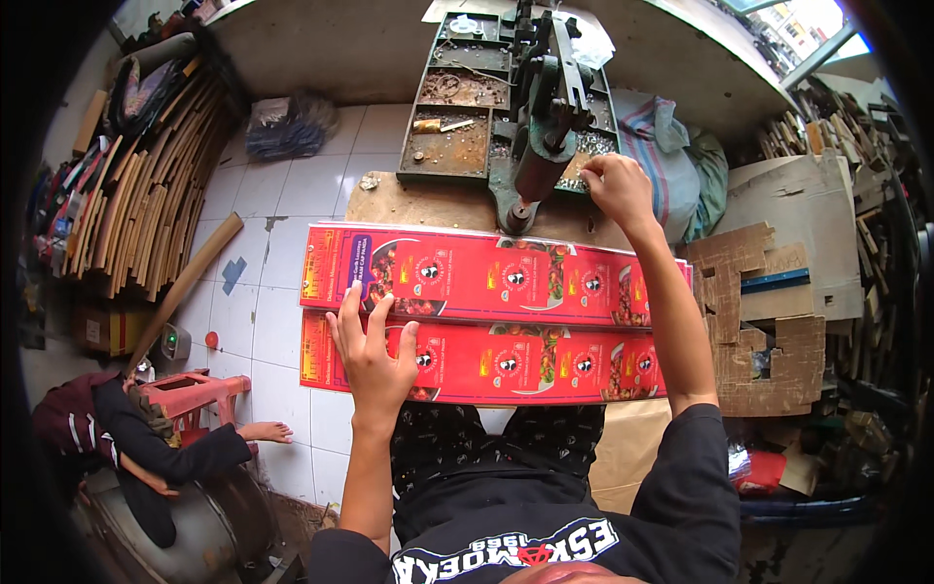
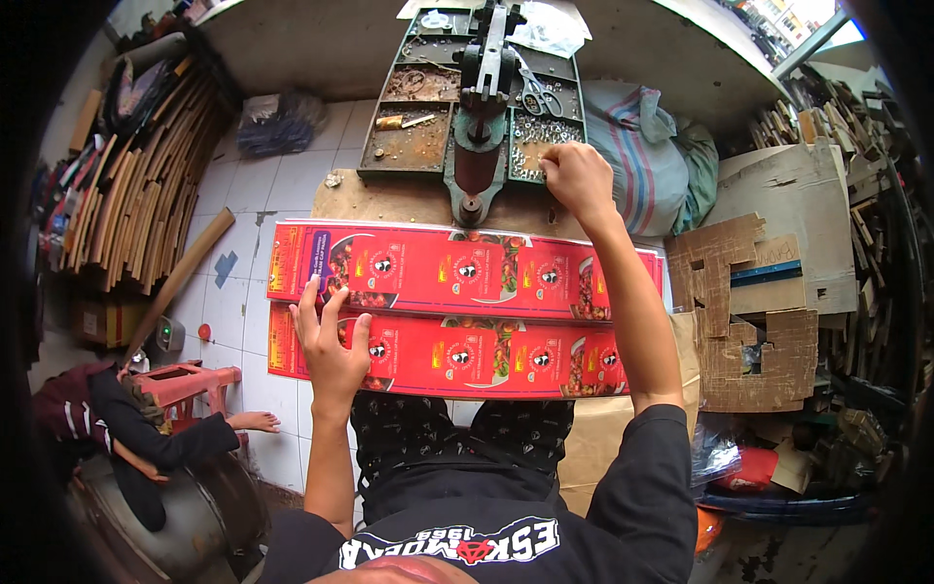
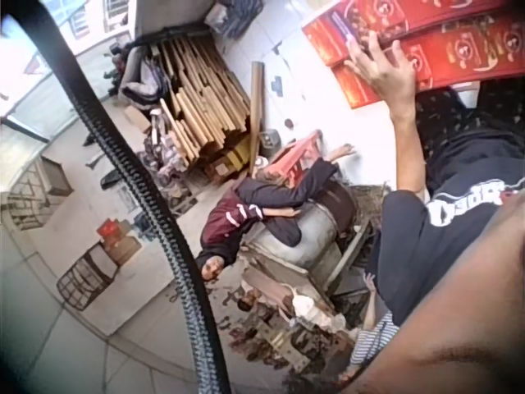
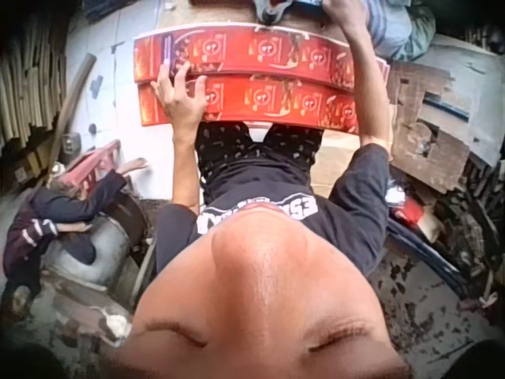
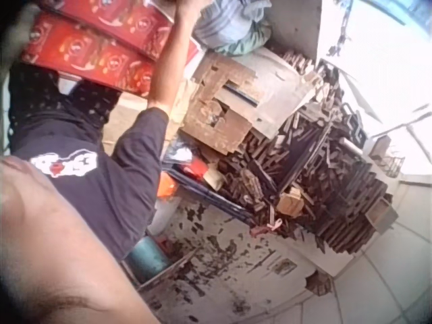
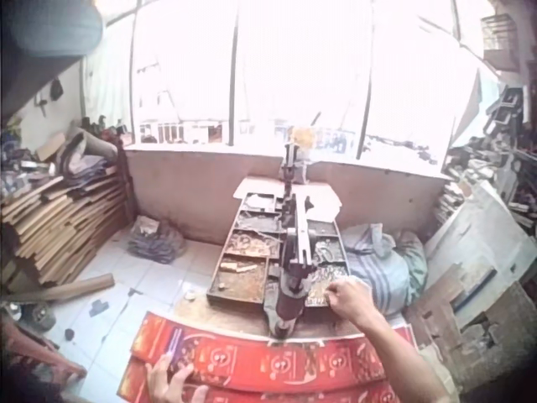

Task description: The person uses a foot-operated riveting machine to attach metal rivets to long cardboard packaging strips, handling the strips and metal plates one by one and placing them under the press.

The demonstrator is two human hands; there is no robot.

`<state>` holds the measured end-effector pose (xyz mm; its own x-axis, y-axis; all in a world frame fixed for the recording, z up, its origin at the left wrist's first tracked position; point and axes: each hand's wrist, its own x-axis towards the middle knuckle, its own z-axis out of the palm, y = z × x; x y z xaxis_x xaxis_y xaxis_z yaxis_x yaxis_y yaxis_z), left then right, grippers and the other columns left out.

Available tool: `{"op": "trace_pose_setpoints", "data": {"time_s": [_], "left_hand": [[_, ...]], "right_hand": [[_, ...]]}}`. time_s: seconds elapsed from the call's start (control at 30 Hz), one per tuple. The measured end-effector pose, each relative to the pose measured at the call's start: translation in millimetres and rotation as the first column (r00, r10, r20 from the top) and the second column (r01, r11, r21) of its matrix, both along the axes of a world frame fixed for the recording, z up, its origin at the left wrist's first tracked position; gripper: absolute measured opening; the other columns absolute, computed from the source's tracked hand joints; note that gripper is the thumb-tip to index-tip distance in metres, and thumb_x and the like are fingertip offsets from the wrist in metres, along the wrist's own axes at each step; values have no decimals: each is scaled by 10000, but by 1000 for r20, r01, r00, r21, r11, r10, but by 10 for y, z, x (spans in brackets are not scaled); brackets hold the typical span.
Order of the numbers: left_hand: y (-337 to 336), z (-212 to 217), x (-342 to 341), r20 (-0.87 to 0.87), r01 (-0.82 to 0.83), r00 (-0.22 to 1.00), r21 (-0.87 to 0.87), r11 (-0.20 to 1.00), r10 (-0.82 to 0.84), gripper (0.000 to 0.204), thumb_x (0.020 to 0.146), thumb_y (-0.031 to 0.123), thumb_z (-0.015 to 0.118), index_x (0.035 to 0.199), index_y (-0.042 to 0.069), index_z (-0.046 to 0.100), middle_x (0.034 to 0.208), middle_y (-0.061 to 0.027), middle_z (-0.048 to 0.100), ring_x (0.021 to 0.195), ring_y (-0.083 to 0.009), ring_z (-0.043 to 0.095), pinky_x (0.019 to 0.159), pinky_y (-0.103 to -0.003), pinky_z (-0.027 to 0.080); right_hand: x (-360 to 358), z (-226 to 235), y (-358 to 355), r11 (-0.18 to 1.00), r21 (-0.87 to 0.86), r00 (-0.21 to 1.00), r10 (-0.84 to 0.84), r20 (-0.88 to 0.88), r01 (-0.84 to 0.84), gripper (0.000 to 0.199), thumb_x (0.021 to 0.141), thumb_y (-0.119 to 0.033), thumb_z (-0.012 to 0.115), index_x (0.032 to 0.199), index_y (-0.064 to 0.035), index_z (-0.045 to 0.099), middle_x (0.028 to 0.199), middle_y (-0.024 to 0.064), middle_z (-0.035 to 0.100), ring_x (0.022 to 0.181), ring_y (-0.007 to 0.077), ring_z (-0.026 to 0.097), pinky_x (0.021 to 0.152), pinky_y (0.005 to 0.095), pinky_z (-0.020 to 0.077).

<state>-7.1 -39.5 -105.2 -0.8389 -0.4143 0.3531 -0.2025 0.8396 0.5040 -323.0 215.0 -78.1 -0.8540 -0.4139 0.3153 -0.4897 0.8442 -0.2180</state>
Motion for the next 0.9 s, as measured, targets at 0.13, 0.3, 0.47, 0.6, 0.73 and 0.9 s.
{"op": "trace_pose_setpoints", "data": {"time_s": [0.13, 0.3, 0.47, 0.6, 0.73, 0.9], "left_hand": [[9, 2, 8, 20, -4, 1000, -19, 1000, 4, 436, 837, 176, 737, 1241, 61, 617, 1462, -206, 435, 1375, -390, 414, 1183, -591, 215], [5, 0, -13, 14, -2, 1000, -18, 1000, 2, 426, 842, 182, 731, 1235, 63, 619, 1457, -196, 445, 1381, -387, 406, 1180, -588, 219], [-2, 1, 6, 10, -4, 1000, -8, 1000, 4, 418, 845, 178, 728, 1232, 62, 620, 1452, -191, 453, 1379, -387, 409, 1178, -587, 226], [-8, -1, 0, -7, 5, 1000, 13, 1000, -5, 399, 848, 167, 725, 1218, 55, 626, 1452, -188, 456, 1371, -389, 419, 1178, -594, 219], [-16, 35, 2, -82, 19, 997, 64, 998, -14, 336, 858, 107, 707, 1177, 22, 643, 1418, -198, 491, 1327, -379, 469, 1136, -539, 322], [-218, 106, 187, -219, -90, 971, 13, 996, 91, 264, 900, 28, 646, 1161, -10, 651, 1343, -222, 552, 1248, -373, 544, 1057, -459, 425]], "right_hand": [[-69, -51, -115, 993, 110, 999, -45, 2, 44, 182, 847, -257, 668, 861, -96, 752, 898, 131, 712, 920, 319, 678, 804, 439, 537], [-48, -22, -157, 993, -25, 989, 111, -95, -114, 177, 880, -226, 659, 880, -65, 732, 885, 133, 701, 895, 324, 665, 777, 443, 525], [421, 29, -315, 816, -468, 865, 467, 184, -341, 93, 868, -64, 701, 950, -23, 693, 870, 122, 668, 802, 316, 640, 701, 382, 502], [594, 11, -411, 780, -481, 851, 512, 122, -400, 148, 862, -95, 711, 1005, -58, 697, 901, 133, 661, 841, 338, 642, 725, 402, 512], [661, 18, -427, 811, -404, 884, 468, 15, -423, 157, 878, -151, 712, 1009, -66, 705, 928, 120, 665, 854, 327, 643, 733, 419, 513], [1010, 235, -19, 867, -419, 943, 327, 70, -269, 205, 908, -163, 690, 1088, -69, 714, 944, 136, 666, 868, 308, 642, 778, 402, 509]]}}
